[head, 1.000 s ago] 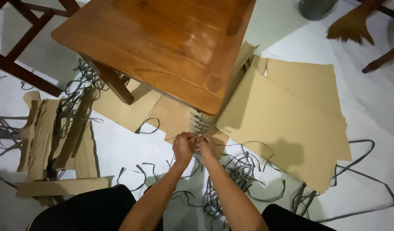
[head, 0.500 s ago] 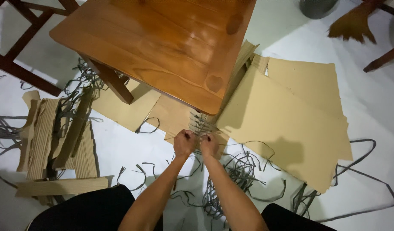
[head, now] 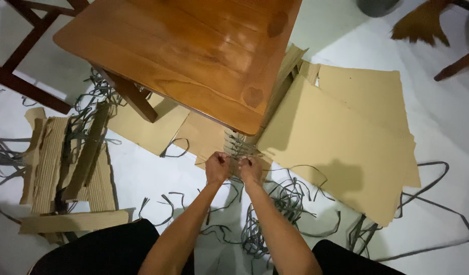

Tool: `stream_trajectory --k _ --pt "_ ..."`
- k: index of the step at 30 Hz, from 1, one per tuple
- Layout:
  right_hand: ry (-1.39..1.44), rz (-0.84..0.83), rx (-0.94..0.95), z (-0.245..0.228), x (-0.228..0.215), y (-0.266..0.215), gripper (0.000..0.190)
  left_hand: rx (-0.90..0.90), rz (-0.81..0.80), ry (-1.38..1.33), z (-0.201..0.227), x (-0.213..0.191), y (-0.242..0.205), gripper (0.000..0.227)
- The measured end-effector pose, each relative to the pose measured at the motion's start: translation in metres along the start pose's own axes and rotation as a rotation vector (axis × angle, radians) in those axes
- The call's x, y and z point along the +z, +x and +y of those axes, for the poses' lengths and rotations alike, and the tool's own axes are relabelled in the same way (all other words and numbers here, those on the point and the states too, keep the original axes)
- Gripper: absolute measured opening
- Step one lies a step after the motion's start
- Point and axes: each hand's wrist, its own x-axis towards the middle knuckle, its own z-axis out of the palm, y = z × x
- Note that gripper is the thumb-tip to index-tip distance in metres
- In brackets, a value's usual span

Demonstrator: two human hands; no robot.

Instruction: The person wraps the leg of a wooden table with cardboard and secures it with plastic ties.

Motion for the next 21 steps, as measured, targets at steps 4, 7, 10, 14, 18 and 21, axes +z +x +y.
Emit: stream_trajectory --k 4,7,10,14,18,21 --pt "-0.029 -0.001 0.042 -0.019 -0.014 -0.014 0.012 0.115 -0.046 -0.089 -0.021 0.002 0.008 0.016" --pt "-0.057 0.024 -0.003 0.007 -0.035 0.004 0.014 0.184 -0.065 -0.143 -0.02 0.0 0.006 0.011" --pt "-0.181 0.201 -0.128 0.061 -0.068 0.025 0.013 0.141 -0.078 -0.167 -0.025 -0.003 -0.001 0.013" --pt "-0.656 0.513 -0.299 0.076 -0.107 -0.003 0.011 0.153 -0.173 0.019 -0.043 -0.014 -0.024 0.018" --pt "-0.901 0.69 -0.566 0.11 -0.147 -0.008 0.009 0.146 -0.331 0.414 -0.158 0.023 -0.034 0.033" --pt "-0.843 0.811 -0.324 0.071 -0.144 -0.046 0.014 -0.005 -0.685 0.311 -0.172 0.03 -0.072 0.037"
